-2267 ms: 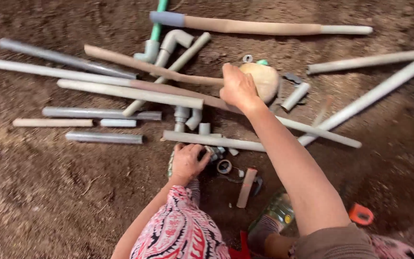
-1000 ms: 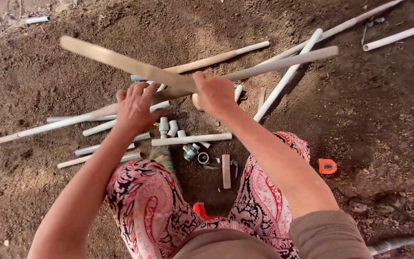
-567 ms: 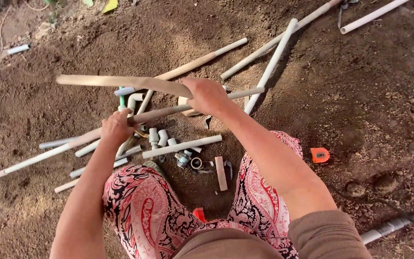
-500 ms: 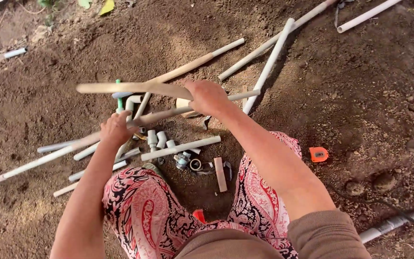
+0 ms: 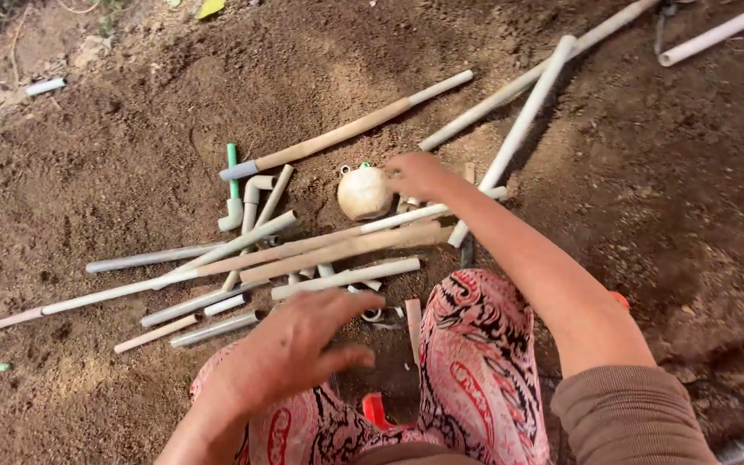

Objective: The person sits on a small stool on the ground and assembles various PVC pipes and fittings. They connect a long reddish-brown pipe to a grey pipe and then attach a white pipe to the assembly, holding the pieces together with both hands.

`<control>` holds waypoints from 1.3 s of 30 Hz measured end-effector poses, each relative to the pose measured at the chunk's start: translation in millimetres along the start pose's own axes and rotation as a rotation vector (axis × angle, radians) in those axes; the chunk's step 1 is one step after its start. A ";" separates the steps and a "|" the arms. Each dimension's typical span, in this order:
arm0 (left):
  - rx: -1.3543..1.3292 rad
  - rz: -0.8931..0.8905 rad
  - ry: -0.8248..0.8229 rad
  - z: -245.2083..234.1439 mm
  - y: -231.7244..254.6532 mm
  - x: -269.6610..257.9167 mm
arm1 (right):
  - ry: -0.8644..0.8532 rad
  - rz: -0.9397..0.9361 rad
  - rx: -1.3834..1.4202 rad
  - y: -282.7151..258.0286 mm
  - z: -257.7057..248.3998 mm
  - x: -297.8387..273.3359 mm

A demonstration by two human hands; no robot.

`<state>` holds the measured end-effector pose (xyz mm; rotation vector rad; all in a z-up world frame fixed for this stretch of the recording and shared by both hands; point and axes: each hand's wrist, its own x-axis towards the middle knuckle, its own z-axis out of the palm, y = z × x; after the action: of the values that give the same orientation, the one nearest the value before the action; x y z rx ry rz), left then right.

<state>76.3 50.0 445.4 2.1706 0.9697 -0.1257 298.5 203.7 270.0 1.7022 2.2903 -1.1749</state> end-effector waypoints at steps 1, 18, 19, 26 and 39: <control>-0.075 0.110 0.045 9.5 -8.3 -1.0 | 0.045 0.139 0.033 8.8 -5.4 1.6; -0.165 -0.378 -0.233 23.0 -91.6 -4.4 | 0.082 0.609 0.428 96.4 -5.1 98.2; -0.181 -0.480 -0.317 21.8 -89.7 -3.5 | 0.046 0.631 0.457 88.7 -9.9 96.2; -0.162 -0.623 -0.461 22.7 -100.4 -5.5 | 0.465 0.629 0.503 168.8 80.2 164.0; -0.149 -0.187 -0.050 5.3 -58.1 -19.8 | 1.115 0.302 2.133 100.2 -121.5 -12.9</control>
<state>24.0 59.9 414.4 1.9310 1.1159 -0.1901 433.5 276.0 308.5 3.1893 -0.7236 -3.4413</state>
